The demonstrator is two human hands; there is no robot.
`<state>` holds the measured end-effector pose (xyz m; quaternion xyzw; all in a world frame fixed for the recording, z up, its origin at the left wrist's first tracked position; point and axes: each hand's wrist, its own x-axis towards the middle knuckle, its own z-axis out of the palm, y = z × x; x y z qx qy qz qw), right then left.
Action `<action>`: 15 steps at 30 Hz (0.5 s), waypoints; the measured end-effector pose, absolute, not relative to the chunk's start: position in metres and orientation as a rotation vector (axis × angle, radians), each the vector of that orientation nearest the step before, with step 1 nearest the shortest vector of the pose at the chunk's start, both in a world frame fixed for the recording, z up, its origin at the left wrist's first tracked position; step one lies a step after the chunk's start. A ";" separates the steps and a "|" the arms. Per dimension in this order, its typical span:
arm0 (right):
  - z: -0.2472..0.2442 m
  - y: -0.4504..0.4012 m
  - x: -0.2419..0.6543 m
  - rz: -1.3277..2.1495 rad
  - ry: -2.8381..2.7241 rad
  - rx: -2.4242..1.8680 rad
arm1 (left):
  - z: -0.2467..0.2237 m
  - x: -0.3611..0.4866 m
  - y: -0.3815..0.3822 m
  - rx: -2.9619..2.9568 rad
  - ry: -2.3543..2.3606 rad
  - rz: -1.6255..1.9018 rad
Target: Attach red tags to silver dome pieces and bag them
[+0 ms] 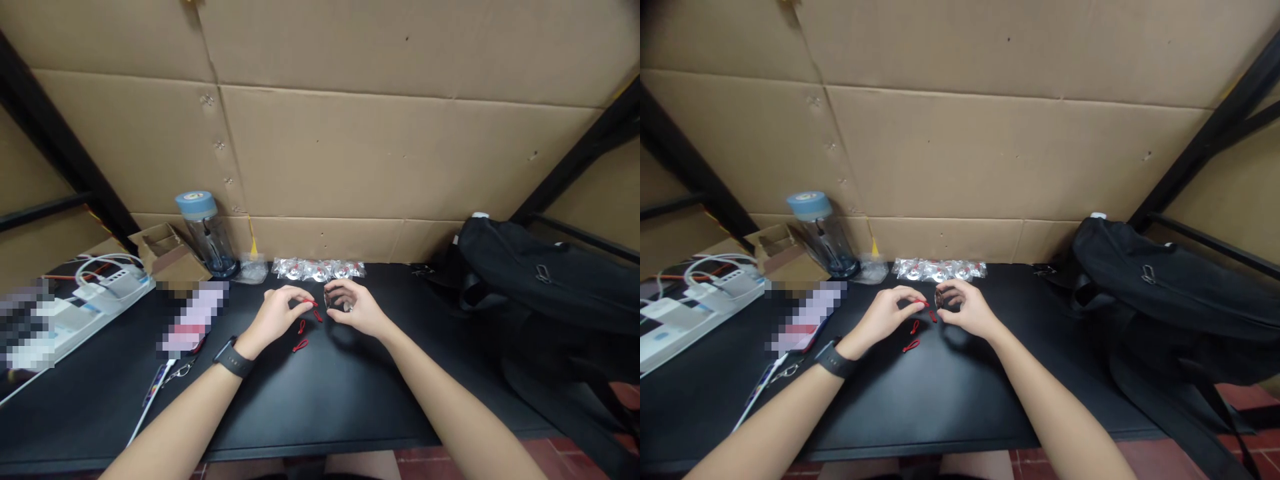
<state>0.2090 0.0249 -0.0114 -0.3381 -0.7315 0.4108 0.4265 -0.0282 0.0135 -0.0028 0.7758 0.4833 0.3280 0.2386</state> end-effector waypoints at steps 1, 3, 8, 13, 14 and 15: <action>-0.013 0.024 0.206 1.066 -1.774 -0.822 | -0.003 -0.026 0.012 2.128 1.323 0.945; -0.015 0.022 0.199 1.137 -1.668 -0.772 | -0.002 -0.021 0.009 2.174 1.327 1.025; -0.017 0.017 0.191 1.288 -1.502 -0.665 | -0.004 -0.011 -0.001 2.392 1.432 1.124; -0.015 0.015 0.190 1.357 -1.462 -0.614 | -0.006 -0.005 -0.007 2.570 1.506 1.176; -0.015 0.014 0.190 1.363 -1.462 -0.608 | -0.006 -0.004 -0.008 2.592 1.531 1.177; -0.015 0.014 0.190 1.366 -1.465 -0.604 | -0.007 -0.003 -0.008 2.611 1.553 1.176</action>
